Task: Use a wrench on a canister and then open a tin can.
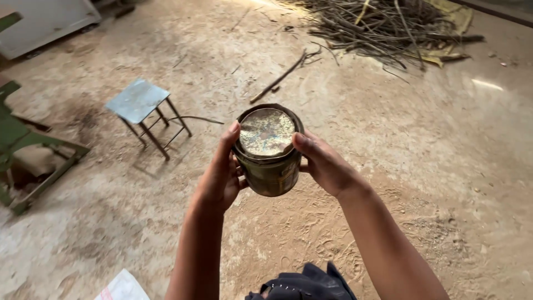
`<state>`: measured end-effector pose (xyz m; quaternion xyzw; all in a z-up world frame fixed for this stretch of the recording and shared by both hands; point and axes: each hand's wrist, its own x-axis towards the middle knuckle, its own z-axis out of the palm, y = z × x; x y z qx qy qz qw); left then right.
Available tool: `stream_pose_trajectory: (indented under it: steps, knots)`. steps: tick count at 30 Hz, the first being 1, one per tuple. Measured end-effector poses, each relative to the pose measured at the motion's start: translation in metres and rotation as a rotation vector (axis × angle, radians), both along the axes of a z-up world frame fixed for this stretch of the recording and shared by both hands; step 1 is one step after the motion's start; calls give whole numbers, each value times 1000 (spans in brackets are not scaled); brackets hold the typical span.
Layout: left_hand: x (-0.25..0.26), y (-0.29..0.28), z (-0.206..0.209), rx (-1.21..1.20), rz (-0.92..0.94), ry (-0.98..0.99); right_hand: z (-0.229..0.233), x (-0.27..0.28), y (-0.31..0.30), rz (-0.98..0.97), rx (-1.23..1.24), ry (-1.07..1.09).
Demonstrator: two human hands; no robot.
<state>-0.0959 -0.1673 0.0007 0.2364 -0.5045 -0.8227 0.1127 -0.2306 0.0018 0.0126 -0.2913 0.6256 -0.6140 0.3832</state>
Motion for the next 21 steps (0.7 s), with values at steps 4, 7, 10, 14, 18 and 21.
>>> stream_pose_trajectory:
  steps: [4,7,10,14,18,21]
  knots:
    - [-43,-8,2,9,-75,-32,-15,-39,0,-87,15,-13]
    - [-77,-10,-5,40,-98,-38,-17,-65,2,-129,-19,-42]
    - [-114,-13,-10,46,-78,-80,-19,-102,-3,-119,-7,-59]
    - [-168,-14,-7,29,-39,-86,-24,-164,-11,-84,1,-84]
    - [-234,-10,8,18,-29,-120,-12,-229,-8,-63,7,-108]
    - [-288,-5,8,62,-27,-78,11,-276,-2,-38,-28,-87]
